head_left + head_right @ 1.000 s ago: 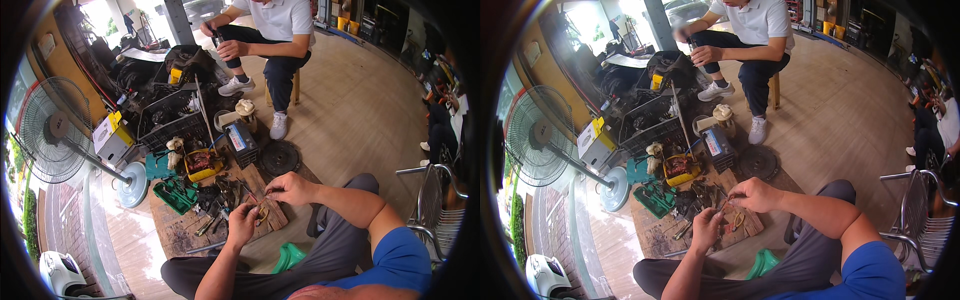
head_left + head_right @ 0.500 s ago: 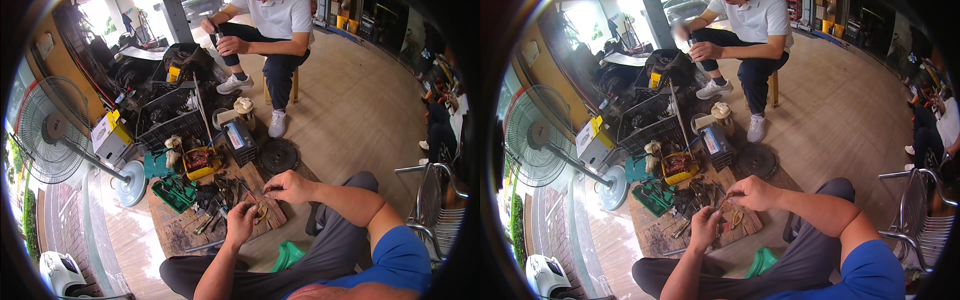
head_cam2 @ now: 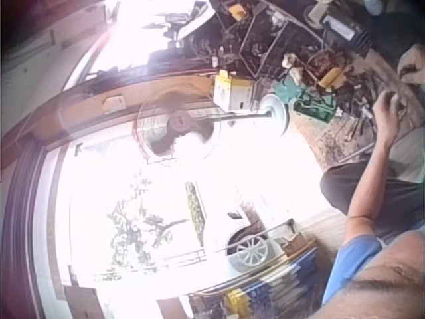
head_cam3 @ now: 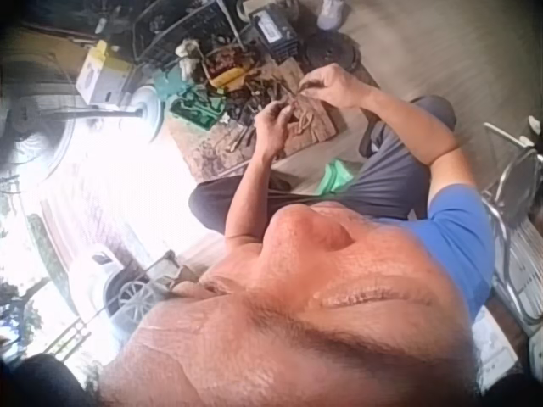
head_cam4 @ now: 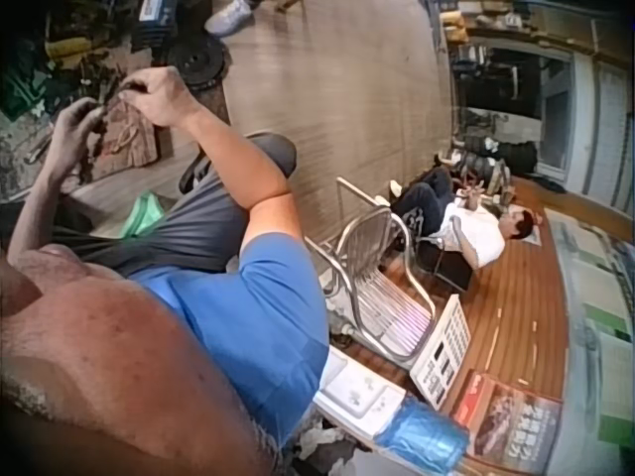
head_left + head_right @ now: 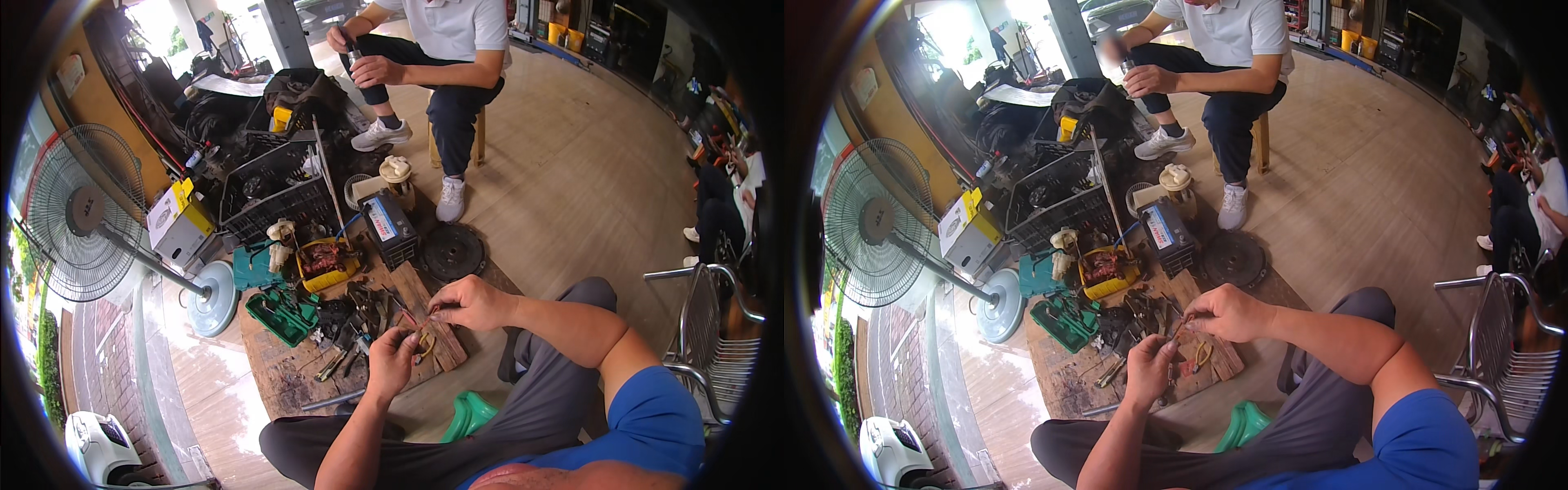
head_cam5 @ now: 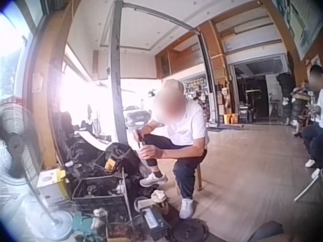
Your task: The person sits on the floor and uses a screwdriver to adjust and assemble small mechanical components, including a spark plug and other metal parts. The person repeatedly picks up, turns, and manipulates the parts while seated.
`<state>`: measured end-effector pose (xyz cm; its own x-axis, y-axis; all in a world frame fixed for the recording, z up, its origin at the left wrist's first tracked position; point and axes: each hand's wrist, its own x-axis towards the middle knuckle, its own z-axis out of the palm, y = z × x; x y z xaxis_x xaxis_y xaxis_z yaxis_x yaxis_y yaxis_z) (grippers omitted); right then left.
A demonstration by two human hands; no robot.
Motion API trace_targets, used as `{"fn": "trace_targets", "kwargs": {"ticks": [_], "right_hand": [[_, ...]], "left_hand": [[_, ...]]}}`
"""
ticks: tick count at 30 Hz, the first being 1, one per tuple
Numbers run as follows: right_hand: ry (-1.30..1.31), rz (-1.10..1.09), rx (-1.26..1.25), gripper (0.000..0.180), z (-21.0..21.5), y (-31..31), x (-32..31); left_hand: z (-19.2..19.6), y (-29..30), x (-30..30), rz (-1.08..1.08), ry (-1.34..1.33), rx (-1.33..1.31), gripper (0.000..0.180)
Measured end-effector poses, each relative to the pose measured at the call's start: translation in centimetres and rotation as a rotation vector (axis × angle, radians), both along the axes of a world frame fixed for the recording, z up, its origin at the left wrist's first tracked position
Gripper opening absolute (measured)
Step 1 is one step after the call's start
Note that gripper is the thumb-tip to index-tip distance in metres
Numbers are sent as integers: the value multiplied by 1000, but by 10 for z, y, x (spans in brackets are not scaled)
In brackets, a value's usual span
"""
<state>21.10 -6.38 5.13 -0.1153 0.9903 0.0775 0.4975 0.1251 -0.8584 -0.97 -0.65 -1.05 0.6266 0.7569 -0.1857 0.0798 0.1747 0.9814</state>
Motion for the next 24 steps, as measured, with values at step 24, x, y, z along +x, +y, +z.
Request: {"fn": "trace_targets", "kwargs": {"ticks": [24], "right_hand": [[8,-1,6,19,-3,1,0]], "left_hand": [[-2,-1,2,12,2,-3,12]]}}
